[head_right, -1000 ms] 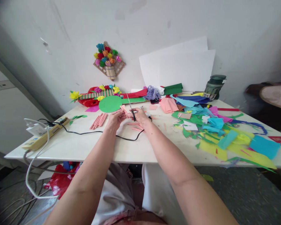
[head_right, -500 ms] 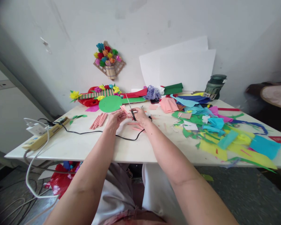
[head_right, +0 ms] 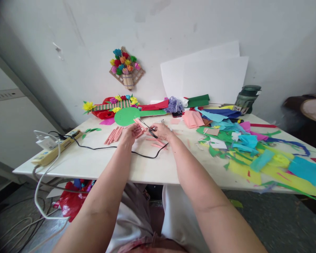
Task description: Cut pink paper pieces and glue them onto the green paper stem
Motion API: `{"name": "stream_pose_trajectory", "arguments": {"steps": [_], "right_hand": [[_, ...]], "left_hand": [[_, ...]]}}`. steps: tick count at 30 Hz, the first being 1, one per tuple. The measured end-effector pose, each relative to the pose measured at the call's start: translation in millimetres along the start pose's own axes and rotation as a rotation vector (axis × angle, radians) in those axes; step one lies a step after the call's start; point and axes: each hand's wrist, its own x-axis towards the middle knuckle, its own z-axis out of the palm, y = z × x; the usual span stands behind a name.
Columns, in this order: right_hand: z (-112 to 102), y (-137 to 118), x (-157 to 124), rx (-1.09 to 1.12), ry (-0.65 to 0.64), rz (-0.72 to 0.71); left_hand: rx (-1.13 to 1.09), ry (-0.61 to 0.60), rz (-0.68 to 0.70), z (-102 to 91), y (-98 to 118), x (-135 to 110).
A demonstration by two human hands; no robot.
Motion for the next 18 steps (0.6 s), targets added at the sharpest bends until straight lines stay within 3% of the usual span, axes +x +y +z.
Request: {"name": "stream_pose_trajectory", "arguments": {"steps": [8, 18], "right_hand": [[-9.7, -11.9, -6.1, -0.474, -0.017, 0.038], [-12.0, -20.3, -9.1, -0.622, -0.017, 0.037]], "left_hand": [[0.006, 0.036, -0.002, 1.5, 1.7, -1.7], [0.011, 0.048, 0.009, 1.1, 1.9, -1.4]]}}
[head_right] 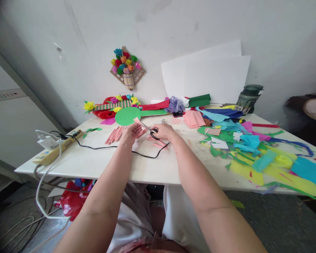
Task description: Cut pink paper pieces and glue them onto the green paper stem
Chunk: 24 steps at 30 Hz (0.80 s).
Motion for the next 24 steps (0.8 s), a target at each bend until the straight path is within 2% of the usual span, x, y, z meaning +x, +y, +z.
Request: {"name": "stream_pose_trajectory", "arguments": {"steps": [8, 24], "right_hand": [[-2.0, 0.0, 0.2, -0.1, 0.011, 0.0], [-3.5, 0.9, -0.2, -0.125, 0.022, 0.003]], "left_hand": [[0.001, -0.011, -0.018, 0.0, 0.4, -0.3], [-0.009, -0.047, -0.047, -2.9, -1.4, 1.5]]}}
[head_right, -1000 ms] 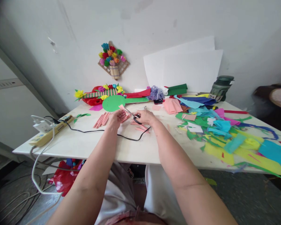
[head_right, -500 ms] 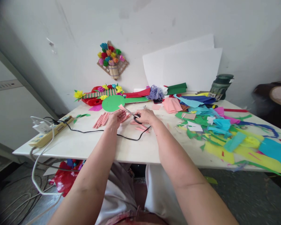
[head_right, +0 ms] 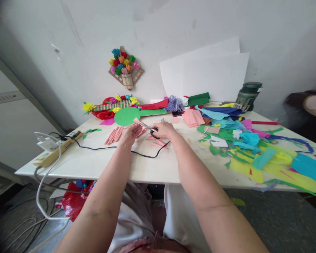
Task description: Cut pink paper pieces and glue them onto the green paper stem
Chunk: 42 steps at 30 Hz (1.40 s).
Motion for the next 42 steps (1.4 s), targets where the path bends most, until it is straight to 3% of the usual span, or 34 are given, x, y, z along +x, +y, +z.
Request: {"name": "stream_pose_trajectory", "arguments": {"steps": [19, 42], "right_hand": [[-5.1, -1.4, -2.2, 0.037, -0.015, -0.005], [2.0, 6.5, 2.1, 0.235, 0.007, -0.033]], "left_hand": [[-0.006, -0.029, 0.001, -1.0, -1.0, 0.7], [-0.017, -0.02, -0.017, 1.7, 0.9, -1.1]]}}
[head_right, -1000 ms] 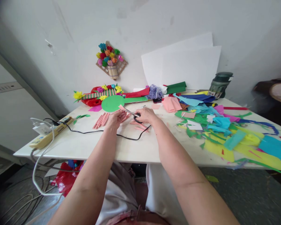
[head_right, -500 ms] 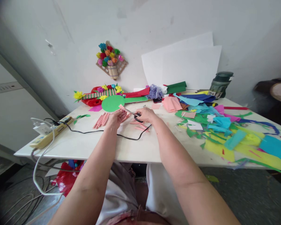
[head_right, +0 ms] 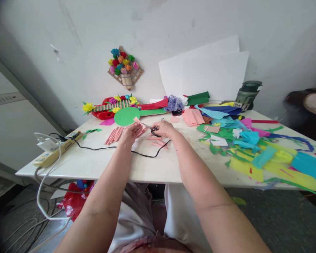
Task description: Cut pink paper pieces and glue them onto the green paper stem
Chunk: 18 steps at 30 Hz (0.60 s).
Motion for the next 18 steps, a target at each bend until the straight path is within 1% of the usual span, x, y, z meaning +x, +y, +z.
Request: {"name": "stream_pose_trajectory", "arguments": {"steps": [4, 10, 18], "right_hand": [[-1.0, -3.2, -1.2, -0.036, -0.019, 0.036], [-1.0, -6.1, -2.2, -0.08, -0.028, 0.051], [4.0, -1.3, -0.8, -0.026, -0.013, 0.04]], "left_hand": [[0.021, -0.018, -0.011, 1.9, 0.8, -2.8], [0.058, -0.046, -0.007, 2.7, -1.0, -4.5], [0.051, -0.061, -0.007, 2.3, -2.0, -3.4]]}}
